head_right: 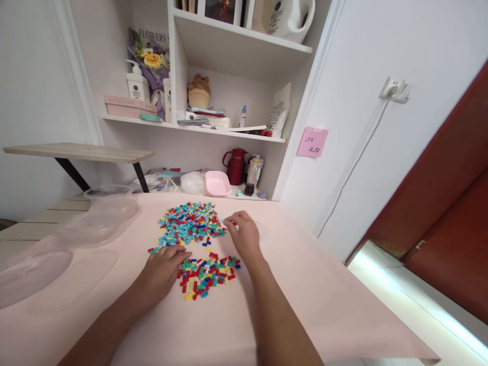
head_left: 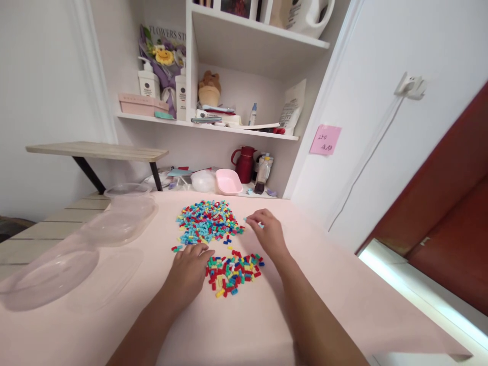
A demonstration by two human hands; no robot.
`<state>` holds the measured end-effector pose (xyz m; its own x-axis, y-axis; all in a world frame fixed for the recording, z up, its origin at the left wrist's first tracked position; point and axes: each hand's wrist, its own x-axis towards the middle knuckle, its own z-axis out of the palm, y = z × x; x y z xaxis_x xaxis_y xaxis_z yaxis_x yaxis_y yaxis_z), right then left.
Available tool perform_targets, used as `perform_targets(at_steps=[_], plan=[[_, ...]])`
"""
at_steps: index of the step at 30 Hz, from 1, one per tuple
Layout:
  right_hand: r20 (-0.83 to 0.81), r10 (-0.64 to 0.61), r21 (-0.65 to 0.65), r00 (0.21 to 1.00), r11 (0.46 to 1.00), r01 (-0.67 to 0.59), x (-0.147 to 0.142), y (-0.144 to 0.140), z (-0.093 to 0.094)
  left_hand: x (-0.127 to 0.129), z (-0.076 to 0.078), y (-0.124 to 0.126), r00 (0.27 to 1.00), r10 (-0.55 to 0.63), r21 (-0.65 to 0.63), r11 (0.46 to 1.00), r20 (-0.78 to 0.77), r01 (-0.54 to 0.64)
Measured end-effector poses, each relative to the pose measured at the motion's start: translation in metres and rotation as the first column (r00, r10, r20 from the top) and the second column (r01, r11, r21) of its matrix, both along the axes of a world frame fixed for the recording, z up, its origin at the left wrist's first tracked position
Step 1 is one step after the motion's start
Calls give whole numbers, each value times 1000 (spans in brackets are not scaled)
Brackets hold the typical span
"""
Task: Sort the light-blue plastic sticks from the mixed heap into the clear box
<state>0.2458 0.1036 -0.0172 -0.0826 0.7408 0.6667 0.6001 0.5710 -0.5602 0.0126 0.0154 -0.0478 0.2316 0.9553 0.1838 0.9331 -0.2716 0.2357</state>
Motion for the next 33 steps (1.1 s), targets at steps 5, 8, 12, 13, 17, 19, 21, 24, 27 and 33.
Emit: perform_targets(at_steps=[5, 8, 12, 13, 17, 19, 21, 24, 27, 33], plan=[[-109, -377, 4, 920, 925, 380, 33, 5, 6, 0, 0, 3, 1000, -2, 13, 1000, 10, 2], [-145, -453, 23, 880, 887, 461, 38, 5, 6, 1, 4, 3, 999, -1, 26, 1000, 49, 0], [-147, -311, 54, 939, 945, 321, 25, 5, 1, -1, 9, 2, 990, -8, 37, 999, 139, 3], [-129, -236, 41, 963, 969, 243, 18, 5, -1, -2, 9, 2, 986, -4, 47, 999, 166, -3], [-18, 46, -42, 999, 998, -46, -12, 3, -15, -7, 6, 7, 953, 65, 84, 992, 296, -94], [68, 136, -77, 988, 988, -131, -25, 1, -21, -11, 3, 10, 931, 129, 76, 983, 340, -164], [182, 192, -115, 964, 978, -173, -35, -1, -26, -13, 1, 12, 932, 169, 62, 978, 321, -199], [375, 197, -155, 906, 977, -149, -43, -4, -30, -13, -1, 11, 961, 179, 58, 979, 211, -195], [467, 182, -162, 865, 980, -118, -47, -7, -30, -11, -2, 9, 976, 180, 65, 980, 120, -188], [433, 188, -170, 882, 978, -125, -48, -9, -28, -10, -2, 9, 978, 196, 56, 978, 73, -200]])
